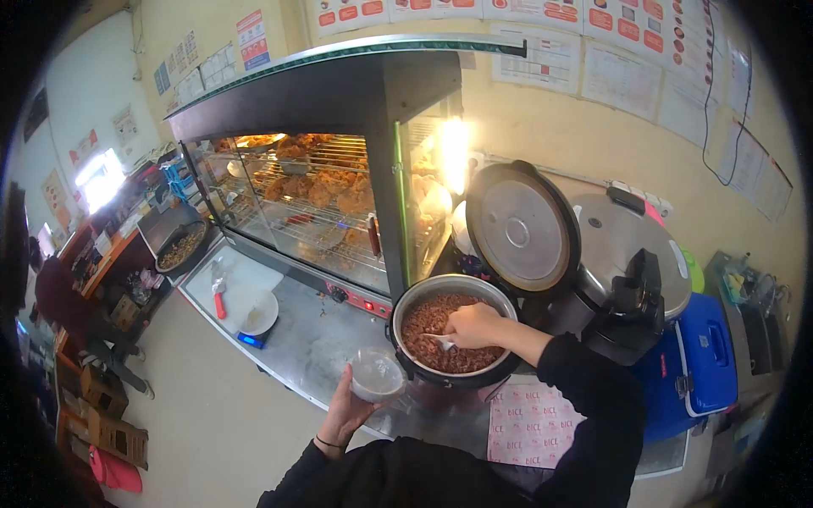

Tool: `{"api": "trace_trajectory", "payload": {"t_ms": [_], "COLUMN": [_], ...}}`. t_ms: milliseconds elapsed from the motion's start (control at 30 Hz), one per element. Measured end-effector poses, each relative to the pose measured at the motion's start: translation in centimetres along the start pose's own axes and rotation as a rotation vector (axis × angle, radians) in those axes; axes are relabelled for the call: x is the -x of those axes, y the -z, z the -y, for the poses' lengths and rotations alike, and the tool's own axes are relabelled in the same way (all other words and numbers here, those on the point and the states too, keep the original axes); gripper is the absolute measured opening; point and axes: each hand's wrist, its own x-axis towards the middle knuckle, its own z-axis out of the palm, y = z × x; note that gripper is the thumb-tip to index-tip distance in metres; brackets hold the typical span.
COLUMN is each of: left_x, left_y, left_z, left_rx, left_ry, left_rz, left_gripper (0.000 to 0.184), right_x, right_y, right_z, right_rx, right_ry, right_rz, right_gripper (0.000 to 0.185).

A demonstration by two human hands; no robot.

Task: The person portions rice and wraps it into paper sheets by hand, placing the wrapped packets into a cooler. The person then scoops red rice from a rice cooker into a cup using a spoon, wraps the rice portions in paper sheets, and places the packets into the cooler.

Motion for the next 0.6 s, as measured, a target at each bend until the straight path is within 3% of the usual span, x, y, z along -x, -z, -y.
{"api": "trace_trajectory", "payload": {"t_ms": [200, 433, 500, 600], "left_x": [-0.1, -3.2, -3.7, -4.7], "left_y": [-0.6, -1.7, -3.6, -6.2], "left_z": [0.2, -0.4, -1.6, -3.2], "left_rx": [0.049, 0.060, -0.100, -0.195], "left_ry": [-0.058, -0.207, -0.214, -0.179], "left_rz": [0.030, 0.184, 0.060, -0.035], "left_gripper": [0.055, 0.048, 0.050, 0.051], "right_x": [0.9, 0.4, 1.2, 3.1], "right_y": [-0.2, -2.8, -1.8, 1.5], "right_z": [0.0, -6.2, -6.5, -5.2], "right_rx": [-0.144, -0.595, -0.786, -0.787], "right_ry": [-0.092, -0.044, -0.147, -0.127], "right_rz": [0.009, 0.058, 0.042, -0.083], "right_gripper": [0.021, 0.020, 0.021, 0.021]}}
